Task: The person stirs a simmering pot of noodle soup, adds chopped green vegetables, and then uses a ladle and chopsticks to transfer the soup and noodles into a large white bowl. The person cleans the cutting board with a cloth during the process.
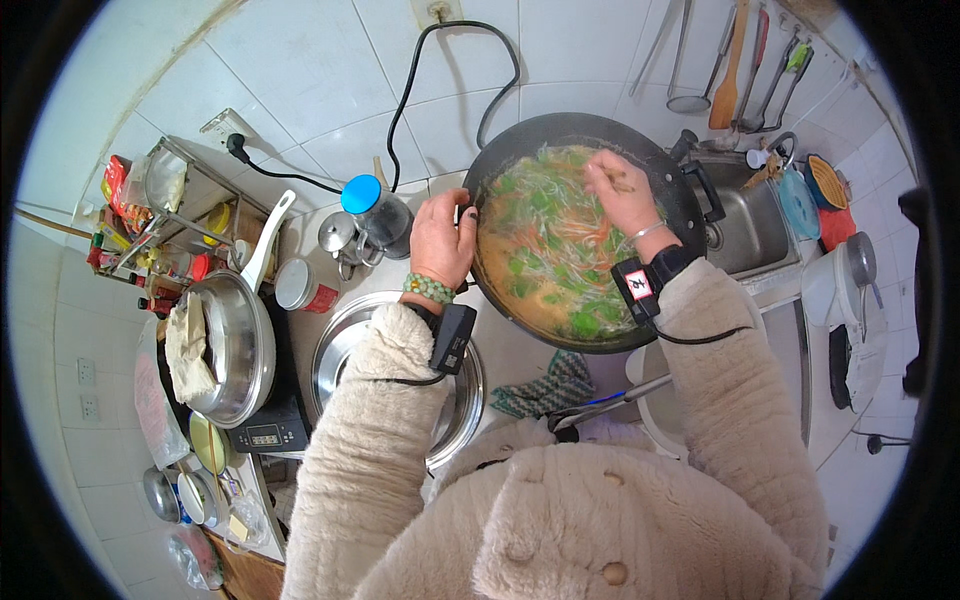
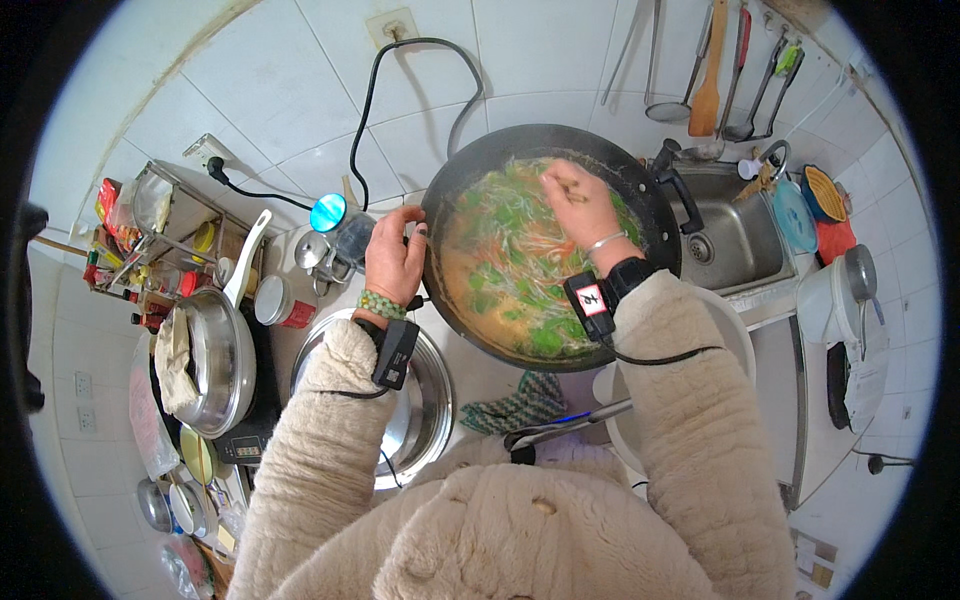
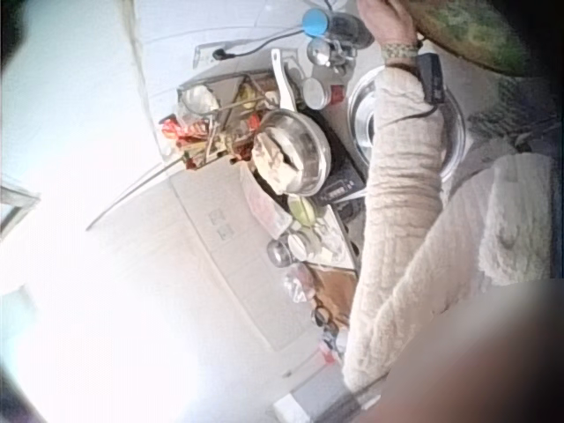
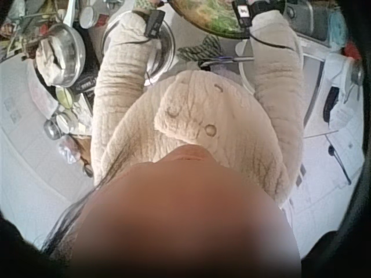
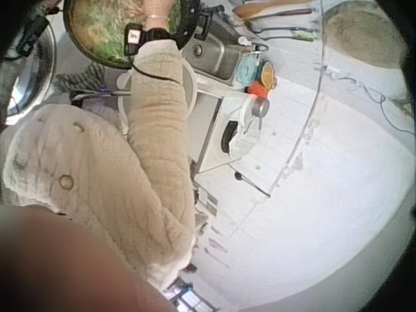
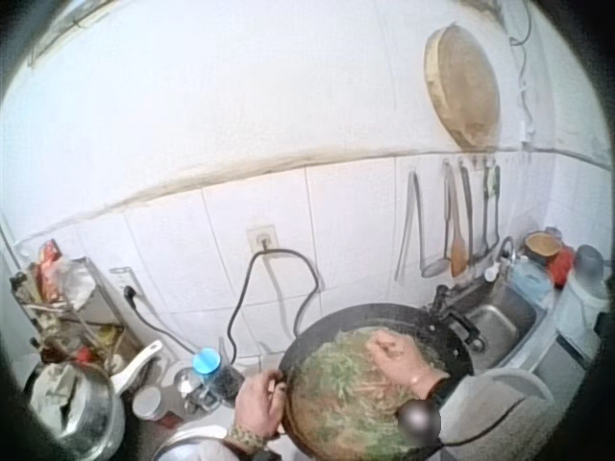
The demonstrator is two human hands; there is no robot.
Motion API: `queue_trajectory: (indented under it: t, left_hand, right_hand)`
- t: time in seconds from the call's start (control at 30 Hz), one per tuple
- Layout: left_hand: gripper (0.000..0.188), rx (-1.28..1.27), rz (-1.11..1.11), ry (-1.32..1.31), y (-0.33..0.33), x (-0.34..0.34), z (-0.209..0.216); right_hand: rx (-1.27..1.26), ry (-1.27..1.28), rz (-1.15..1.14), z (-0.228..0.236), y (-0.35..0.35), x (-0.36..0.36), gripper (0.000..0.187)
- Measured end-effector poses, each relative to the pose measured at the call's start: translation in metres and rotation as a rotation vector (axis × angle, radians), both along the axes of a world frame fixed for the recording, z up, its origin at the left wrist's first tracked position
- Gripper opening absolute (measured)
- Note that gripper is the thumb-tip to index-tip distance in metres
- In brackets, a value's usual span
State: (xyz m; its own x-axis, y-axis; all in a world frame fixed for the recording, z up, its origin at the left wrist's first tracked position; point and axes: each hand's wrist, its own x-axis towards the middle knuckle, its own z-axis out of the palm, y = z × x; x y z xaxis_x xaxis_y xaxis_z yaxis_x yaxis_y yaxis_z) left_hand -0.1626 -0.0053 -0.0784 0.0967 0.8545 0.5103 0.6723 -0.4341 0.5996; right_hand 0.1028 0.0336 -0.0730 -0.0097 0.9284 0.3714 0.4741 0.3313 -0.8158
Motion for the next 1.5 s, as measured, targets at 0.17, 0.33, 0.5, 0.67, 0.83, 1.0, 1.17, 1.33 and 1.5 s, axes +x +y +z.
queue_trajectory:
  t: [0.17,0.33,0.5,0.67,0.83,1.0,1.17,1.33,1.5]
  left_hand:
    - [0.021,0.015,0.004,-0.002,0.001,-0.001,-0.003]
    - [0.022,-0.003,0.010,-0.001,0.002,-0.001,-0.005]
    - [0.022,0.023,0.006,0.017,0.003,-0.001,-0.003]
    - [0.022,-0.019,0.014,0.011,0.003,-0.002,-0.007]
    - [0.023,0.029,0.012,0.020,0.004,-0.002,-0.008]
    - [0.023,0.002,0.015,0.025,0.004,-0.002,-0.007]
    - [0.023,0.015,0.019,0.031,0.004,-0.001,-0.008]
    - [0.023,-0.007,0.032,0.067,0.003,-0.003,-0.007]
    - [0.022,-0.012,0.020,0.050,0.004,-0.003,-0.007]
  right_hand:
    - [-0.251,-0.011,0.147,0.015,-0.024,0.035,0.020]
    - [-0.135,0.030,-0.138,0.035,-0.034,0.062,0.023]
    - [-0.162,-0.330,0.168,0.012,-0.061,0.047,0.012]
    - [-0.346,0.148,0.215,0.050,-0.102,0.084,0.014]
    - [-0.368,0.188,-0.219,0.047,-0.106,0.110,0.017]
    - [-0.341,0.297,-0.154,0.003,-0.100,0.073,0.017]
    - [-0.277,0.443,0.129,0.013,-0.116,0.036,0.018]
    - [-0.512,0.152,0.106,0.023,-0.113,0.024,0.014]
    - [-0.230,0.111,0.011,0.023,-0.107,0.027,0.010]
